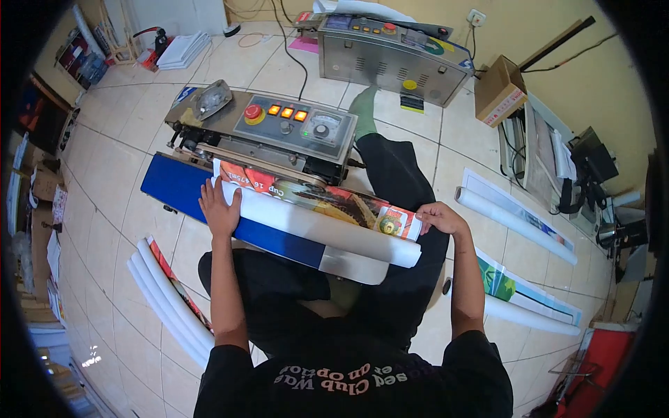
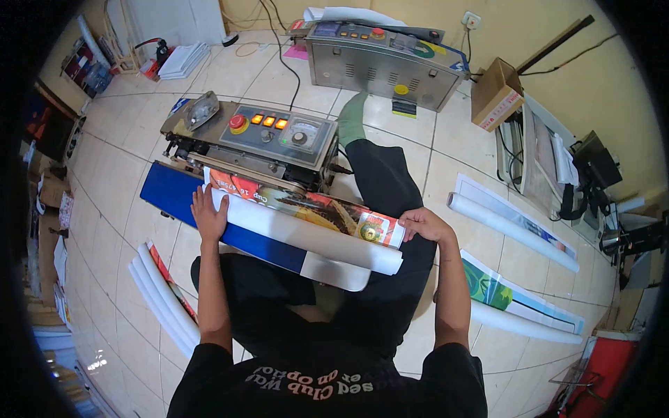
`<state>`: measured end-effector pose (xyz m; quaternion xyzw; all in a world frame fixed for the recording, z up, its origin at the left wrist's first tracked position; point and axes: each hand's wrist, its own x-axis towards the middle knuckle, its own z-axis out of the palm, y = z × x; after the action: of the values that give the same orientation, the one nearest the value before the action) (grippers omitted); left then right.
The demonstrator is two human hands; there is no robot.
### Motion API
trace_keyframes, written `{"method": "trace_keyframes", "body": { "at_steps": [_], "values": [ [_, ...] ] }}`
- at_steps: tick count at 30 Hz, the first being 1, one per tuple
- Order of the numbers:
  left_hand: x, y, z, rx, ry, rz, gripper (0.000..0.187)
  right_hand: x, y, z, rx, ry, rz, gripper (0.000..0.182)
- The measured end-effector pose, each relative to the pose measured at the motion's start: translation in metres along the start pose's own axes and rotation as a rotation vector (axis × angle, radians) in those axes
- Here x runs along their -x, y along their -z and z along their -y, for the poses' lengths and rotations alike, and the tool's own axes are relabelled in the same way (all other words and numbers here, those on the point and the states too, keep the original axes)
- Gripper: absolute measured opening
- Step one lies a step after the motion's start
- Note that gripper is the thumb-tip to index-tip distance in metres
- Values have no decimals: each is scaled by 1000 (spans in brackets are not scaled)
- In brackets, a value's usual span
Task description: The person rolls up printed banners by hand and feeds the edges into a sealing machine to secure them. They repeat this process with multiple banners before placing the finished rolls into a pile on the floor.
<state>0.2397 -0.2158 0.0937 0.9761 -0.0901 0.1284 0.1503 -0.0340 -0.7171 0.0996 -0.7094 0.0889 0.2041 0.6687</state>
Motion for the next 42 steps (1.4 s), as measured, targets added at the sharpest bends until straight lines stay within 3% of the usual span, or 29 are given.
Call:
{"method": "trace_keyframes", "body": {
  "at_steps": [8,24,34,42],
  "values": [
    [-13,-3,21,14,-13,-10,69,-14,-10,13,209,57,-16,27],
    [-39,3,48,-60,55,59,80,-40,-31,33,216,116,12,27],
    [-55,3,68,-39,63,67,78,-59,-44,48,214,57,42,26],
    [-69,-1,92,-54,41,32,78,-77,-71,34,286,154,-219,27]
  ]
}}
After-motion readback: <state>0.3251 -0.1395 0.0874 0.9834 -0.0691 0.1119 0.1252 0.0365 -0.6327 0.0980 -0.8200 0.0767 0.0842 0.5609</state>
